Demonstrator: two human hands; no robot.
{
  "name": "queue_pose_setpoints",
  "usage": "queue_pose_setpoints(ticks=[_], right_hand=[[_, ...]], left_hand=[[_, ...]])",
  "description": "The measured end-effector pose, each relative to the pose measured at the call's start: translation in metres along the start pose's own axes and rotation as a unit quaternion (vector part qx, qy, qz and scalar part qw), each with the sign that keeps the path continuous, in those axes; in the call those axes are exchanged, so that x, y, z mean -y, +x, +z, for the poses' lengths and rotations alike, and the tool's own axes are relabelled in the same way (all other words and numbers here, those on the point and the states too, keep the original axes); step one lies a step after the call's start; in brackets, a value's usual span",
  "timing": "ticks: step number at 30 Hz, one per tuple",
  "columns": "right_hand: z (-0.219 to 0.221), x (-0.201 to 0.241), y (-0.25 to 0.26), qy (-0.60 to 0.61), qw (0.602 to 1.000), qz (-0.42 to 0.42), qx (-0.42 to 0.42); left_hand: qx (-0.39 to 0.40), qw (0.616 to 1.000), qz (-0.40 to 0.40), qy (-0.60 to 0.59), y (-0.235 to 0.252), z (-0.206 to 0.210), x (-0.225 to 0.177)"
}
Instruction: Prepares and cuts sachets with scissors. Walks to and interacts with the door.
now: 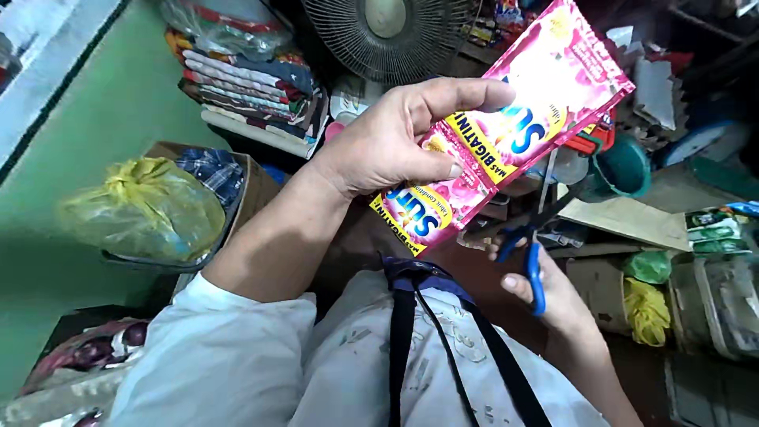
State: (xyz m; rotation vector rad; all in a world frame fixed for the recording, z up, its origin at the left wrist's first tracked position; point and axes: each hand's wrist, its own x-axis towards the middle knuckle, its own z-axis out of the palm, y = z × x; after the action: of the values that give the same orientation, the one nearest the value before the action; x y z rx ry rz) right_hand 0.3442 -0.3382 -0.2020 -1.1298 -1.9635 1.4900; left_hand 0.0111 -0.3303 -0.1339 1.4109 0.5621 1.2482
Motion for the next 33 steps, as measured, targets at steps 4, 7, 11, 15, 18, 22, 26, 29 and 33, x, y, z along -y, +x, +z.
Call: queue_pose_setpoints(ticks=[4, 7, 11, 15, 18, 22, 26, 29, 33], right_hand=[[0.005, 0.006, 0.0, 0.009, 0.994, 0.03, 0.108], [0.003, 0.018, 0.006, -0.011, 0.988, 0.027, 0.155], [0.001, 0.025, 0.013, -0.028, 0.985, 0.031, 0.166], [-0.003, 0.025, 0.015, -0.043, 0.985, 0.045, 0.162], [-0.004, 0.026, 0.015, -0.062, 0.984, 0.058, 0.154], [-0.006, 0.022, 0.016, -0.065, 0.986, 0.063, 0.142], [-0.007, 0.021, 0.017, -0.054, 0.985, 0.066, 0.148], [-0.007, 0.02, 0.018, -0.031, 0.986, 0.059, 0.152], [-0.006, 0.016, 0.018, -0.008, 0.988, 0.044, 0.149]], left_hand=[[0.031, 0.999, -0.018, -0.002, 0.002, -0.004, -0.003], [0.063, 0.997, -0.034, 0.009, 0.004, -0.005, -0.005], [0.087, 0.994, -0.063, 0.032, 0.003, -0.007, -0.009], [0.096, 0.991, -0.083, 0.052, 0.003, -0.008, -0.012], [0.1, 0.988, -0.087, 0.074, 0.005, -0.008, -0.01], [0.1, 0.988, -0.092, 0.079, 0.01, -0.007, -0.006], [0.106, 0.987, -0.094, 0.078, 0.013, -0.007, -0.004], [0.116, 0.986, -0.084, 0.09, 0.015, -0.007, -0.003], [0.113, 0.986, -0.079, 0.091, 0.015, -0.007, -0.003]])
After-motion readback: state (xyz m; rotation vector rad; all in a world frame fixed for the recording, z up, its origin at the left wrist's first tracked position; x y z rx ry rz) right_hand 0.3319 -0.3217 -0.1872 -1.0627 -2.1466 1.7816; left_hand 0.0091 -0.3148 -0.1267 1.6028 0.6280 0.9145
